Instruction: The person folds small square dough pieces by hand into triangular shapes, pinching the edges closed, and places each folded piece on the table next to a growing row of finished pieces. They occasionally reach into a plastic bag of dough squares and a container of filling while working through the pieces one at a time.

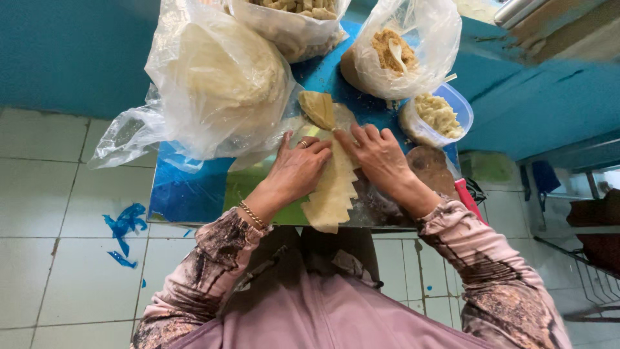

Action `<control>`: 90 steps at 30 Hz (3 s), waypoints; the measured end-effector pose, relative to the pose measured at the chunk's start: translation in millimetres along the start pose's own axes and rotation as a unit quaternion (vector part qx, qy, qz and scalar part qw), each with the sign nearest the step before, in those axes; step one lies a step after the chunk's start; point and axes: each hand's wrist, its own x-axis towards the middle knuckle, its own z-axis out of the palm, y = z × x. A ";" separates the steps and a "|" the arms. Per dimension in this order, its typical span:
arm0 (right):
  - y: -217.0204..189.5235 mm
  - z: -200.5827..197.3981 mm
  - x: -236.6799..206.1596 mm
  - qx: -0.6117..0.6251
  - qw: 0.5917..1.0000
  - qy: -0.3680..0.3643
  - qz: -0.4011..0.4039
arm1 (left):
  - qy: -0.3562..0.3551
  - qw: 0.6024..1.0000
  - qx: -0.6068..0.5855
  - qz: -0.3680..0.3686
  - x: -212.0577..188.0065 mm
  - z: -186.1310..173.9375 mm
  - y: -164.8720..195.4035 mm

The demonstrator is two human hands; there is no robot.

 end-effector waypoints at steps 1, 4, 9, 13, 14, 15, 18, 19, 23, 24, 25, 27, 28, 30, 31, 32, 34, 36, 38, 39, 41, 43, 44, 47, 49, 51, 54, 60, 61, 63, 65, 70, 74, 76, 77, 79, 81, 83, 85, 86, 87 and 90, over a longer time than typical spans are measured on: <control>-0.9 2.4 2.1 -0.014 1.000 -0.006 -0.010 | 0.003 1.000 0.005 0.000 -1.5 0.7 -0.8; 6.5 1.7 1.3 -0.108 0.993 -0.044 -0.008 | -0.012 1.000 -0.006 -0.003 -2.1 0.8 -3.4; -4.9 -16.4 -23.3 -0.039 0.999 -0.016 -0.013 | -0.003 0.999 -0.048 -0.015 2.0 -5.0 -1.8; -23.2 -24.3 -46.5 -0.074 0.995 -0.041 -0.055 | -0.041 0.999 -0.005 -0.028 -1.5 -5.8 4.7; -20.1 -24.4 -48.1 -0.098 0.992 -0.050 -0.058 | -0.020 1.000 0.002 -0.018 -1.6 -5.3 4.7; -16.5 -25.4 -49.7 -0.123 0.989 -0.060 -0.059 | 0.000 1.000 0.010 -0.007 -2.0 -4.1 4.7; -3.8 -29.1 -47.0 -0.038 0.997 -0.062 0.036 | 0.043 0.999 -0.008 0.014 -2.2 1.4 2.3; -1.9 -31.0 -44.8 0.018 0.995 -0.057 0.082 | 0.055 0.998 -0.020 0.017 -2.6 3.0 0.9; -19.4 -32.1 -32.6 0.111 0.993 -0.019 0.035 | 0.113 0.989 -0.094 0.029 -4.7 6.3 -4.6; -26.9 -31.1 -30.4 0.079 0.997 -0.006 0.002 | 0.112 0.989 -0.096 0.029 -5.2 6.1 -4.7; -31.5 -30.7 -29.7 0.047 0.998 0.005 -0.034 | 0.111 0.989 -0.098 0.028 -6.5 5.6 -4.0; -36.0 -29.7 -29.7 -0.020 0.999 -0.009 -0.039 | 0.079 0.996 -0.020 0.024 -12.5 4.5 0.5; -35.9 -28.8 -29.7 -0.053 0.998 -0.017 -0.041 | 0.062 0.998 0.018 0.022 -15.0 3.7 3.0; -31.3 -26.0 -27.3 -0.073 0.996 -0.011 -0.040 | 0.034 0.997 0.060 0.024 -20.4 1.5 6.9; -28.6 -24.5 -25.2 -0.084 0.996 -0.007 -0.039 | 0.021 0.996 0.082 0.027 -22.3 0.3 8.3; -24.8 -23.1 -23.1 -0.071 0.997 0.001 -0.025 | 0.025 0.996 0.083 0.027 -21.8 -0.8 8.8; -19.7 -23.1 -21.3 -0.044 0.999 0.015 0.000 | 0.035 0.996 0.083 0.024 -21.6 -3.1 9.8; -22.3 -28.3 -25.1 0.038 0.997 0.019 0.061 | 0.079 0.996 0.036 0.012 -24.3 -5.8 11.7; -31.9 -38.9 -34.6 0.116 0.989 0.026 0.084 | 0.113 0.994 -0.006 0.010 -32.1 -9.4 14.5; -39.3 -45.4 -40.0 0.152 0.985 0.031 0.078 | 0.126 0.992 -0.024 0.016 -41.4 -12.2 17.0; -55.5 -58.5 -50.5 0.195 0.978 0.035 0.061 | 0.118 0.991 -0.052 0.026 -59.5 -16.4 22.9; -74.5 -69.9 -58.7 0.212 0.976 0.032 0.040 | 0.076 0.994 -0.072 0.035 -77.8 -20.1 28.0; -83.9 -74.3 -61.9 0.163 0.986 0.015 0.018 | 0.082 0.994 -0.064 0.037 -84.6 -20.6 31.6; -96.0 -76.8 -65.3 0.063 0.998 -0.011 -0.019 | 0.098 0.994 -0.038 0.042 -93.4 -21.6 34.3; -94.1 -75.6 -69.2 0.072 0.997 -0.011 -0.002 | 0.094 0.994 -0.028 0.038 -95.0 -22.0 35.2; -90.3 -73.2 -73.5 0.047 0.999 -0.008 0.000 | 0.085 0.995 -0.032 0.032 -95.1 -22.7 35.2; -72.4 -67.4 -82.8 0.059 0.998 0.005 0.007 | 0.080 0.996 -0.034 0.029 -93.9 -24.7 34.7; 38.1 -20.4 -103.5 0.138 0.939 0.005 0.316 | 0.080 0.996 -0.034 0.038 -93.0 -29.7 37.0; 54.1 -6.8 -104.9 0.167 0.925 0.013 0.340 | 0.080 0.996 -0.032 0.036 -92.7 -30.4 37.3; 62.6 17.7 -109.0 0.163 0.916 -0.027 0.367 | 0.085 0.995 -0.037 0.039 -92.5 -31.4 38.1; 59.3 30.1 -118.0 0.136 0.915 -0.047 0.378 | 0.085 0.995 -0.046 0.036 -92.4 -32.1 38.5; 28.3 13.9 -131.6 0.056 0.929 -0.057 0.362 | 0.074 0.995 -0.064 0.025 -92.5 -32.8 38.7; 29.6 -14.7 -126.9 0.057 0.924 -0.026 0.377 | 0.067 0.995 -0.062 0.030 -92.8 -33.6 37.7; 45.2 -24.7 -124.9 0.174 0.870 0.042 0.460 | 0.069 0.996 -0.055 0.029 -92.8 -33.4 38.0; 53.5 -24.5 -121.9 0.376 0.775 0.071 0.503 | 0.070 0.996 -0.058 0.025 -94.2 -33.9 38.0; 67.3 -19.3 -117.1 0.706 0.471 0.120 0.515 | 0.069 0.995 -0.067 0.025 -94.7 -33.8 37.9; 64.2 -11.8 -117.6 0.734 0.431 0.092 0.516 | 0.068 0.995 -0.064 0.027 -94.1 -33.3 38.5; 57.0 -7.2 -121.8 0.749 0.406 0.089 0.516 | 0.071 0.995 -0.061 0.028 -93.2 -33.3 37.7; 47.6 -9.5 -131.5 0.752 0.387 0.108 0.523 | 0.067 0.995 -0.064 0.029 -92.9 -33.6 37.3; 44.9 -10.6 -134.7 0.742 0.397 0.088 0.533 | 0.064 0.995 -0.066 0.025 -94.4 -34.1 37.9; 44.5 -12.3 -136.9 0.732 0.407 0.071 0.541 | 0.062 0.996 -0.066 0.024 -94.4 -34.6 37.3; 51.6 -18.5 -136.4 0.573 0.647 0.060 0.499 | 0.065 0.995 -0.065 0.032 -93.5 -35.3 36.4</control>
